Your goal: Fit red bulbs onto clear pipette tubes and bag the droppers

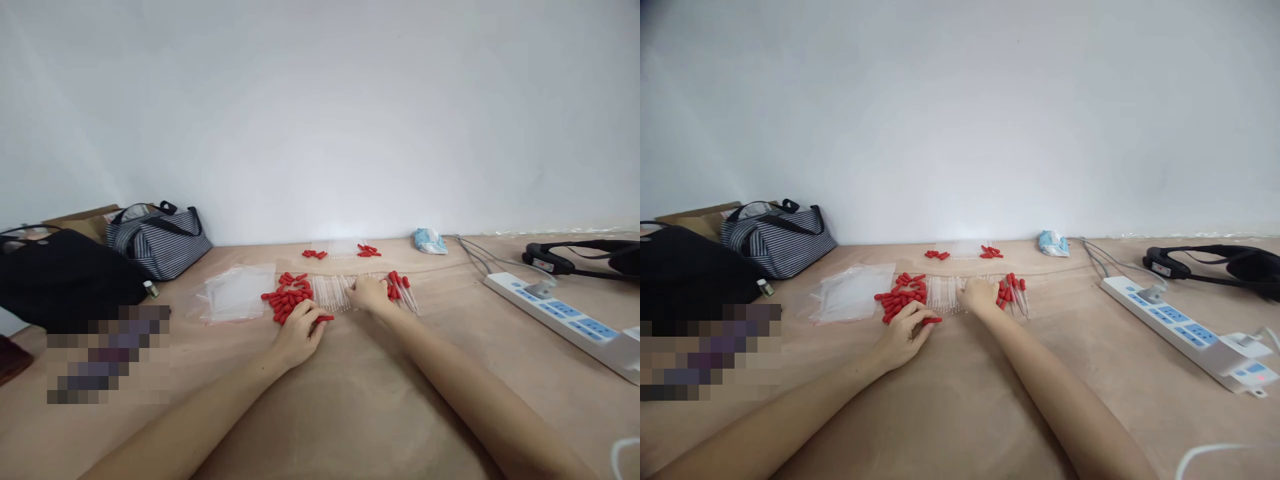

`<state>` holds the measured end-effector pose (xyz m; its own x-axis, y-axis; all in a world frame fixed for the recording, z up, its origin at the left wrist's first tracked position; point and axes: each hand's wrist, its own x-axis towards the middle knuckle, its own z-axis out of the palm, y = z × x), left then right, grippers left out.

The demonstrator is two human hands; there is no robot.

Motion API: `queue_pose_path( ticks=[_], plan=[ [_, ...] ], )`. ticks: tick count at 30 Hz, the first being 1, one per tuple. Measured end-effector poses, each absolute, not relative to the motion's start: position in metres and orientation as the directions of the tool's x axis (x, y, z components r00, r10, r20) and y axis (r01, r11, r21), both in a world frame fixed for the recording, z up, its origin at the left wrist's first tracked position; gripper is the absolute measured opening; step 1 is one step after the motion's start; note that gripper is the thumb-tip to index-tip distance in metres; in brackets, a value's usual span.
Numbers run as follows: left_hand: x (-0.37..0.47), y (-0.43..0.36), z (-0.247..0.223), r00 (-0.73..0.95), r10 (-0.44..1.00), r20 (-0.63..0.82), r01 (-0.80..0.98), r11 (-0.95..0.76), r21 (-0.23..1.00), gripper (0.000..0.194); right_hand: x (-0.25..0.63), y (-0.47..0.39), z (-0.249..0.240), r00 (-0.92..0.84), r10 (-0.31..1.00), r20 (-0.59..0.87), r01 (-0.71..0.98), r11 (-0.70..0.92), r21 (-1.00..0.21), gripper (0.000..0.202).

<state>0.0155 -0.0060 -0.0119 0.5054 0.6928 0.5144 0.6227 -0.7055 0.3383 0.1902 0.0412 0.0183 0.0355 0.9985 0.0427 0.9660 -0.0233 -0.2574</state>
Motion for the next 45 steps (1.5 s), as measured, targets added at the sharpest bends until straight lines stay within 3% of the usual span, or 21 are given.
queue_pose_path(
  ticks=[3,5,7,10,18,28,37,40,45],
  plan=[
    [0.015,-0.006,-0.012,0.497,0.709,0.501,0.625,-0.693,0.361,0.008,0.203,0.027,0.014,-0.074,0.990,0.118,0.949,0.107,-0.297,0.026],
    [0.015,-0.005,-0.013,0.486,0.726,0.487,0.642,-0.675,0.364,0.004,0.216,0.014,0.003,-0.222,0.942,0.252,0.896,0.299,-0.329,0.024],
    [0.014,-0.004,-0.014,0.477,0.739,0.476,0.662,-0.658,0.359,0.005,0.227,0.001,-0.010,-0.378,0.829,0.412,0.804,0.514,-0.298,0.022],
    [0.013,-0.003,-0.017,0.476,0.739,0.477,0.673,-0.655,0.343,0.008,0.238,-0.013,-0.027,-0.474,0.709,0.522,0.738,0.643,-0.203,0.024],
    [0.012,0.000,-0.019,0.507,0.692,0.513,0.642,-0.701,0.312,0.018,0.230,-0.019,-0.028,-0.521,0.675,0.522,0.704,0.686,-0.185,0.027],
    [0.014,-0.002,-0.017,0.528,0.674,0.517,0.609,-0.725,0.323,0.014,0.226,-0.022,-0.029,-0.464,0.712,0.527,0.670,0.671,-0.317,0.024],
    [0.014,-0.004,-0.012,0.508,0.633,0.583,0.511,-0.767,0.388,0.021,0.223,-0.026,-0.026,-0.531,0.681,0.504,0.605,0.721,-0.338,0.021],
    [0.013,-0.006,-0.012,0.575,0.586,0.571,0.494,-0.805,0.328,0.022,0.228,-0.022,-0.022,-0.585,0.647,0.489,0.596,0.752,-0.282,0.022],
    [0.013,-0.008,-0.014,0.652,0.547,0.524,0.498,-0.831,0.248,0.021,0.234,-0.018,-0.018,-0.669,0.568,0.480,0.617,0.784,-0.067,0.032]
  ],
)
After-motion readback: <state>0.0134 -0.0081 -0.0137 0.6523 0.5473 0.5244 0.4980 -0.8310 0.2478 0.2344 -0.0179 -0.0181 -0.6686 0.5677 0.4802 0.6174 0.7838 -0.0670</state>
